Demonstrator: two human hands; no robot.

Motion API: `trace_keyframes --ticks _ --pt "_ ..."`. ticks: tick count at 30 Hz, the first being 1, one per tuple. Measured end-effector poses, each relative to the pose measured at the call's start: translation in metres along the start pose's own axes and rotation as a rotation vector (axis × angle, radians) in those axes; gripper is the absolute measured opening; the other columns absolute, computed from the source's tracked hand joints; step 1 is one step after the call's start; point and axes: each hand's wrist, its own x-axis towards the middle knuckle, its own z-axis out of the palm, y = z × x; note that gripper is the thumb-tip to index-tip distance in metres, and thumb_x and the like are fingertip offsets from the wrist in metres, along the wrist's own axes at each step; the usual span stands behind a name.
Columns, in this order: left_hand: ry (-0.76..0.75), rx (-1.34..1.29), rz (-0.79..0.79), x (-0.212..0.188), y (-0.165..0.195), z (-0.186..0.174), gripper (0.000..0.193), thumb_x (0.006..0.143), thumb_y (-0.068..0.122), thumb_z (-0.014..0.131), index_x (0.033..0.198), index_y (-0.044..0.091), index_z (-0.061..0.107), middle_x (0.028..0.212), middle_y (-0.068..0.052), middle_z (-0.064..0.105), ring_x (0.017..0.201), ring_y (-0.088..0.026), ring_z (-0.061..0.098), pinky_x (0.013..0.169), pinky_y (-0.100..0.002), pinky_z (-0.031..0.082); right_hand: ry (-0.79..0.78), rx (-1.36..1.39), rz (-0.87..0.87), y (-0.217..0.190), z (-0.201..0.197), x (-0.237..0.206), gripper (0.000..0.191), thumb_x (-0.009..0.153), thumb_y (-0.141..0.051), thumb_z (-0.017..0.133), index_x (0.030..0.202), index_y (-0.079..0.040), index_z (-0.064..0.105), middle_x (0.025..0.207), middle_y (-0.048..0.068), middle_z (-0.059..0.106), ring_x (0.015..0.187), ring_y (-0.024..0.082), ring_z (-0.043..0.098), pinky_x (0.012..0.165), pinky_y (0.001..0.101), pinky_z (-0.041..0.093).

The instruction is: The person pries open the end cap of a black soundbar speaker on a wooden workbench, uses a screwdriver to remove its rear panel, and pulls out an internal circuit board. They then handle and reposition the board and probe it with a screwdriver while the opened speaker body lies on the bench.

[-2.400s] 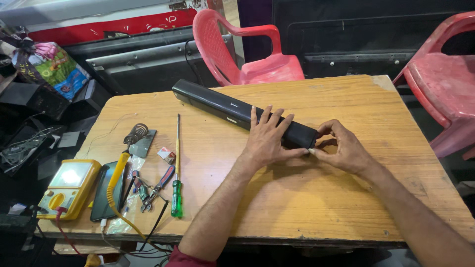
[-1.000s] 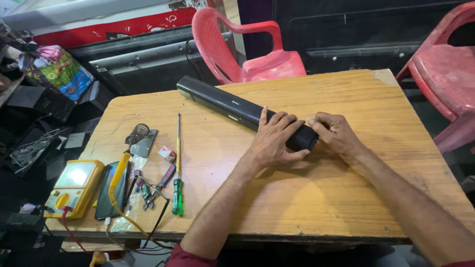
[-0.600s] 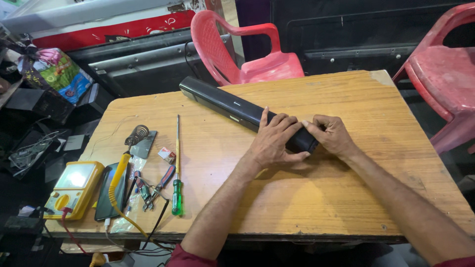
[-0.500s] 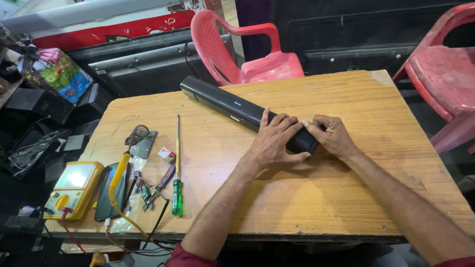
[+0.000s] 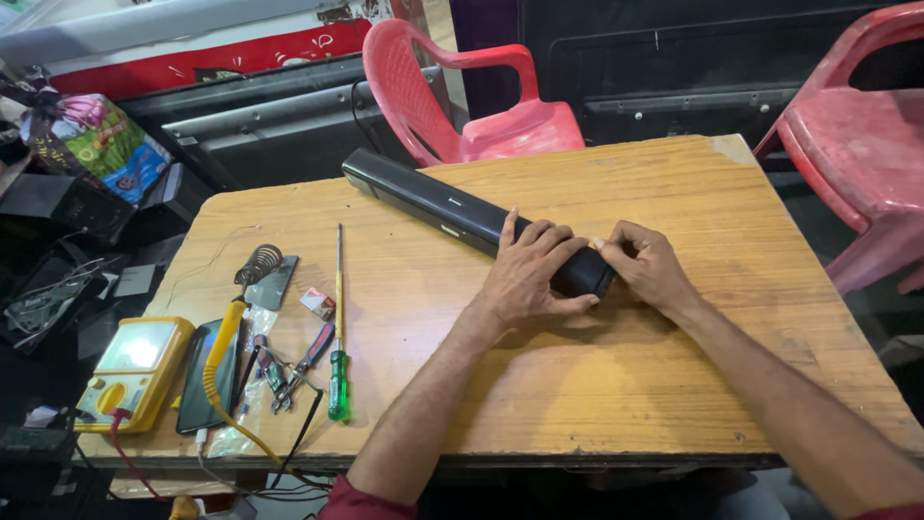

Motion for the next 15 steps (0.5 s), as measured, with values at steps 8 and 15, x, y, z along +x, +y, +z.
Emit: trace_keyframes --ticks 8,15 --pt "0.001 -0.04 0.011 -0.003 -0.004 0.001 0.085 0.072 0.071 0.075 0.134 0.014 0.063 0.131 -0.006 0.062 0.133 -0.027 0.052 0.122 -0.069 0.017 -0.031 0.075 -0.065 0.014 0.007 0.005 0.034 0.099 -0.015 0.066 0.071 -0.008 0.049 0.068 -0.01 0.045 0.066 0.001 0.039 0.054 0.0228 0.032" --pt "0.008 -0.033 0.003 -0.002 -0.003 -0.001 0.085 0.072 0.072 0.075 0.132 0.013 0.064 0.129 -0.006 0.063 0.13 -0.026 0.053 0.121 -0.069 0.019 0.035 -0.025 0.017 -0.003 0.002 -0.005 0.029 0.098 -0.017 0.072 0.076 -0.004 0.057 0.065 -0.004 0.052 0.061 0.004 0.044 0.051 0.0226 0.036"
